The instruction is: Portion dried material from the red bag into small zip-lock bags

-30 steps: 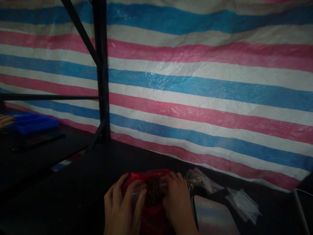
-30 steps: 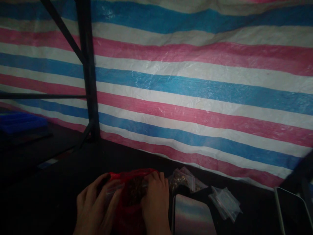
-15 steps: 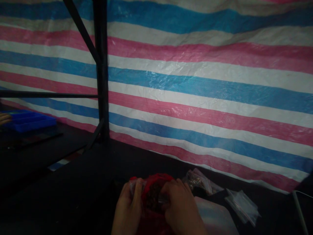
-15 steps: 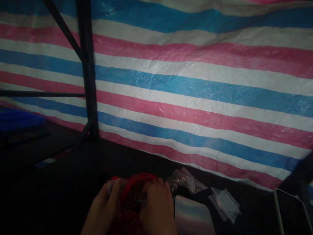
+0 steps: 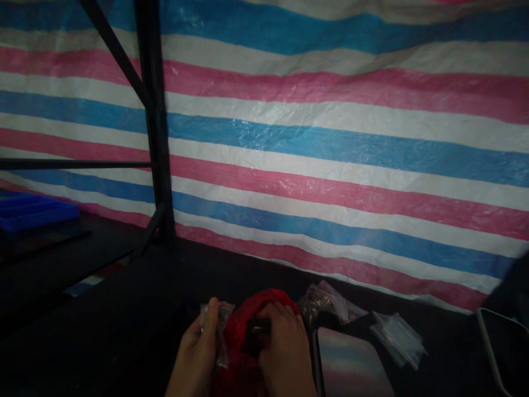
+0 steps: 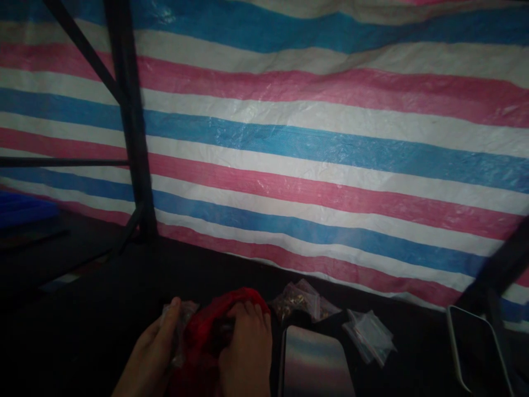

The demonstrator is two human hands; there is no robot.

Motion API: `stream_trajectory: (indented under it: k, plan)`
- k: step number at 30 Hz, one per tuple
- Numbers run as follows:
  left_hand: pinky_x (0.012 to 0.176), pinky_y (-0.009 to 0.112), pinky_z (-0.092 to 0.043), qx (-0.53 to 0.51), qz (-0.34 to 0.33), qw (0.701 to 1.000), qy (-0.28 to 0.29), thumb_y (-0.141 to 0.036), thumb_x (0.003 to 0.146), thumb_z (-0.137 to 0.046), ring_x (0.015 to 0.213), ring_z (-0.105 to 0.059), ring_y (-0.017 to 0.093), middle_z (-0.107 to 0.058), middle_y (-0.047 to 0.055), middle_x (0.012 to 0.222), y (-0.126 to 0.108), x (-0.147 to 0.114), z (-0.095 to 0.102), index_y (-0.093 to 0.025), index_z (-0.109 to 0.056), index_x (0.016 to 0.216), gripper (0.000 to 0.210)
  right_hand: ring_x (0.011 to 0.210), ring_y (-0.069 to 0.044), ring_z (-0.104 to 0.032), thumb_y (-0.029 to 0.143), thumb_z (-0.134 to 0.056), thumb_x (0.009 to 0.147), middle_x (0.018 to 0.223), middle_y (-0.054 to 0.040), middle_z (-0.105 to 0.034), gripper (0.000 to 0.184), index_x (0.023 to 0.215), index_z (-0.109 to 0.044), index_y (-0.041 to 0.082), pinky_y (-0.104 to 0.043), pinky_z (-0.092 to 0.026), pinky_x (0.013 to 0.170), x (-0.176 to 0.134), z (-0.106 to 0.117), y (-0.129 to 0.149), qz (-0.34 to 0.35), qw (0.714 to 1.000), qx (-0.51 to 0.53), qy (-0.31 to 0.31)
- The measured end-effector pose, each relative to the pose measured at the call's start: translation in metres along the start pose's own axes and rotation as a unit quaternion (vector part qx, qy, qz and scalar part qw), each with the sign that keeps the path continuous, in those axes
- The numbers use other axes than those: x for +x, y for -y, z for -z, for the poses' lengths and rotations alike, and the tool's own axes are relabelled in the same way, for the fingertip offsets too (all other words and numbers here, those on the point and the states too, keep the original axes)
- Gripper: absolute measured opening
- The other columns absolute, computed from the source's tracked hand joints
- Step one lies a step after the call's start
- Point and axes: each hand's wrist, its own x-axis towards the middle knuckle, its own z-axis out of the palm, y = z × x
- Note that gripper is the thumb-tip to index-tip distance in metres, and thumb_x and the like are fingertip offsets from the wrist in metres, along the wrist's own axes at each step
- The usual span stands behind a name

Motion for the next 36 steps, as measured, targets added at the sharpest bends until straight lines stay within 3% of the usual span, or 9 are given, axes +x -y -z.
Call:
stream_trajectory:
  k: [5,7,9,14,20,23,28,32,36]
  plan:
    - [0.064,0.029,-0.059,-0.016,0.023,1.0,0.007,-0.085,0.048,-0.084,0.07,-0.074,0.023,-0.078,0.0,0.071,0.002,0.005,0.003,-0.021,-0.071,0.087,0.076,0.109,-0.026,-0.074,-0.011,-0.049,0.068,0.108,-0.0062,-0.08,0.052,0.097,-0.076,0.023,-0.037,-0.053,0.097,-0.001,-0.006,-0.003,0.007,0.988,0.152,-0.017]
    - [0.064,0.029,-0.059,0.003,0.006,1.0,0.017,-0.086,0.051,-0.082,0.069,-0.073,0.022,-0.077,-0.001,0.07,0.005,0.008,0.005,-0.021,-0.072,0.087,0.076,0.105,-0.023,-0.076,-0.011,-0.049,0.067,0.108,-0.0052,-0.08,0.056,0.102,-0.077,0.023,-0.032,-0.056,0.091,-0.001,-0.012,-0.006,-0.005,0.978,0.209,-0.023]
    - [0.064,0.029,-0.059,0.04,-0.015,0.999,0.022,-0.09,0.053,-0.078,0.07,-0.073,0.023,-0.077,-0.001,0.07,0.006,0.01,0.008,-0.02,-0.073,0.089,0.078,0.11,-0.024,-0.075,-0.01,-0.05,0.068,0.114,-0.0066,-0.08,0.059,0.11,-0.077,0.022,-0.033,-0.056,0.097,-0.001,-0.019,-0.008,-0.015,0.973,0.227,-0.035]
    - [0.077,0.033,-0.063,0.129,-0.108,0.985,0.036,-0.096,0.064,-0.064,0.088,-0.077,0.027,-0.08,0.006,0.09,0.011,0.014,0.015,-0.02,-0.074,0.098,0.084,0.112,-0.025,-0.076,-0.007,-0.053,0.072,0.115,-0.0092,-0.08,0.053,0.109,-0.079,0.02,-0.034,-0.057,0.1,0.003,-0.024,-0.009,-0.015,0.963,0.269,-0.028]
    - [0.096,0.038,-0.062,0.233,-0.274,0.928,0.097,-0.062,0.088,-0.069,0.108,-0.076,0.028,-0.078,0.009,0.112,0.033,0.026,0.034,-0.025,-0.073,0.112,0.044,0.103,-0.024,-0.079,0.0,-0.055,0.078,0.11,-0.007,-0.082,0.044,0.111,-0.077,0.019,-0.037,-0.06,0.094,0.01,0.006,-0.015,0.007,0.928,0.368,0.052]
    - [0.104,0.042,-0.059,0.299,-0.302,0.898,0.117,-0.048,0.09,-0.07,0.12,-0.073,0.03,-0.077,0.011,0.124,0.043,0.031,0.044,-0.026,-0.073,0.12,0.038,0.11,-0.025,-0.076,0.002,-0.058,0.078,0.117,-0.0065,-0.08,0.045,0.115,-0.077,0.021,-0.038,-0.059,0.099,0.008,0.018,-0.013,0.037,0.93,0.361,0.064]
    - [0.106,0.047,-0.059,0.359,-0.33,0.866,0.113,-0.039,0.09,-0.068,0.125,-0.073,0.033,-0.077,0.013,0.134,0.052,0.03,0.047,-0.026,-0.073,0.126,0.039,0.116,-0.023,-0.072,-0.004,-0.054,0.07,0.118,-0.0063,-0.077,0.055,0.11,-0.08,0.023,-0.036,-0.055,0.105,0.002,0.021,0.005,0.122,0.948,0.292,0.029]
    - [0.104,0.05,-0.061,0.404,-0.375,0.828,0.103,-0.037,0.085,-0.072,0.123,-0.074,0.036,-0.078,0.014,0.132,0.052,0.028,0.048,-0.025,-0.075,0.125,0.042,0.117,-0.02,-0.071,-0.008,-0.047,0.069,0.127,-0.0063,-0.073,0.063,0.109,-0.082,0.027,-0.031,-0.055,0.103,-0.001,0.02,0.014,0.172,0.96,0.216,0.046]
    - [0.105,0.048,-0.061,0.426,-0.413,0.8,0.095,-0.036,0.09,-0.068,0.125,-0.073,0.035,-0.077,0.014,0.135,0.057,0.028,0.054,-0.024,-0.071,0.131,0.042,0.123,-0.023,-0.068,-0.008,-0.047,0.072,0.136,-0.0061,-0.07,0.07,0.118,-0.082,0.032,-0.036,-0.054,0.106,-0.004,0.021,0.02,0.187,0.971,0.138,0.053]
